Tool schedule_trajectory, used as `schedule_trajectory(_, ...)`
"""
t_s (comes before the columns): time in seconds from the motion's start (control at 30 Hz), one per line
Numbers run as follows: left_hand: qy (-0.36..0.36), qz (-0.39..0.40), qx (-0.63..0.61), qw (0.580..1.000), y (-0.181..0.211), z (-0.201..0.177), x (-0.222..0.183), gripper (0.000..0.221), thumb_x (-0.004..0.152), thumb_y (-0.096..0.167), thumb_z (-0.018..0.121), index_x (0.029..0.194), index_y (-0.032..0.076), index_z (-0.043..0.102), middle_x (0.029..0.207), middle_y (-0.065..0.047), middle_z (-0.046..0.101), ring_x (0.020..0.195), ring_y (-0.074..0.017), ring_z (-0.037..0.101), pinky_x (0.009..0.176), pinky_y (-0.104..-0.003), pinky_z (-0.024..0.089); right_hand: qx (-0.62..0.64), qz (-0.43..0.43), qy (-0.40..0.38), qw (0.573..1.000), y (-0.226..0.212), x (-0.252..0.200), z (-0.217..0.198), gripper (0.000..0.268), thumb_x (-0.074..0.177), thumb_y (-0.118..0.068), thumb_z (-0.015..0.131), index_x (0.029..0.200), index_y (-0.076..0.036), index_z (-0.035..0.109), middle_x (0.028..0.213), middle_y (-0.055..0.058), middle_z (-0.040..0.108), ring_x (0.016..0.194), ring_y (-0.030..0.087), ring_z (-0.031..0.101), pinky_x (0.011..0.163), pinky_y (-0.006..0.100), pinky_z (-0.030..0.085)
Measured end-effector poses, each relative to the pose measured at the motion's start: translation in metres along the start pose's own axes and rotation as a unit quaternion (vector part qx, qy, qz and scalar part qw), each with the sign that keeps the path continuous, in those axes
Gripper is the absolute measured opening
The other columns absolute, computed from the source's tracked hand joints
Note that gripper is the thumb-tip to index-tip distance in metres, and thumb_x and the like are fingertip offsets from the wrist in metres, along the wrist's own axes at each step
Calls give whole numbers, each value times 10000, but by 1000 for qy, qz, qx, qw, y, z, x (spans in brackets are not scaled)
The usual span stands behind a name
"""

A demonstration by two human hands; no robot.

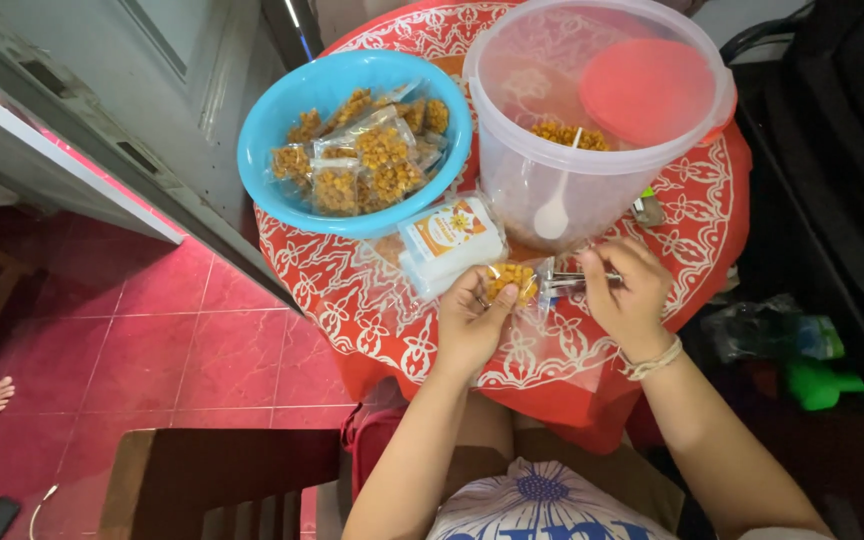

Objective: Manually portioning snacks from a large container into small plastic bags using a spoon and sealing them.

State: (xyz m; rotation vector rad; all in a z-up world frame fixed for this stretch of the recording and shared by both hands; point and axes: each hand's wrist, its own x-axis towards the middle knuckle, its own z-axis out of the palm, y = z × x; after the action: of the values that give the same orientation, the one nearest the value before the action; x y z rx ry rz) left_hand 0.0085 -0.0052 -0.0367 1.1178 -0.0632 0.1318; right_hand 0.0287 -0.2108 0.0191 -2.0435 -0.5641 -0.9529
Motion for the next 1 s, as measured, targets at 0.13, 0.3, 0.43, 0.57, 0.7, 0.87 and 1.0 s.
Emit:
schedule_trajectory(0.13, -8, 1, 4, 1000, -9, -7, 7, 104, 922, 32, 753, 958, 11, 658, 777, -39, 655, 725, -93, 665, 663, -227, 569, 82, 70, -4, 994, -40, -1, 0, 70, 964, -93, 741, 899, -69, 751, 731, 61, 687, 703, 203, 665, 681, 313, 531)
schedule_trajectory(0.3, 12, 18, -43, 999, 14, 9, 2, 143, 918, 34, 760, 888, 32, 620, 741, -27, 604, 688, -93, 654, 638, -196, 539, 319, 260, -65, 909, -56, -15, 30, 261, 953, -39, 695, 1199, 45, 675, 913, 138, 709, 871, 179, 683, 716, 316, 617)
schedule_trajectory(0.43, 20, 26, -42, 999, 14, 11, 1, 159, 950, 77, 747, 875, 37, 613, 741, -12, 558, 674, -64, 591, 609, -201, 498, 332, 253, -69, 906, -31, -32, 48, 184, 1002, -77, 646, 1136, 44, 682, 822, 124, 678, 773, 157, 670, 630, 295, 610)
schedule_trajectory(0.57, 38, 29, -23, 999, 11, 12, -1, 181, 969, 92, 730, 844, 52, 605, 712, 10, 508, 652, -42, 546, 593, -166, 445, 329, 256, -82, 905, -32, -27, 47, 146, 1011, -65, 621, 1112, 26, 674, 787, 118, 663, 675, 149, 656, 576, 261, 591)
schedule_trajectory(0.7, 42, 40, 10, 998, 18, 16, -1, 173, 972, 89, 726, 839, 69, 618, 701, 29, 492, 644, -32, 506, 592, -164, 414, 347, 253, -89, 898, -30, -18, 47, 123, 990, -74, 649, 1066, 15, 688, 750, 105, 662, 596, 144, 672, 518, 261, 594)
schedule_trajectory(0.87, 37, 51, 39, 997, 29, 18, -3, 144, 960, 74, 730, 851, 64, 637, 691, 20, 510, 645, -43, 502, 599, -167, 431, 346, 258, -85, 898, -31, -24, 46, 148, 989, -81, 657, 1095, 19, 685, 786, 115, 678, 639, 153, 685, 541, 275, 605)
schedule_trajectory(1.0, 21, 46, 51, 997, 13, 11, -1, 75, 945, 58, 741, 901, 39, 683, 723, -12, 576, 683, -68, 545, 654, -200, 496, 337, 259, -63, 903, -36, -26, 42, 113, 969, -45, 682, 1036, 44, 701, 744, 128, 680, 589, 148, 662, 518, 260, 587)
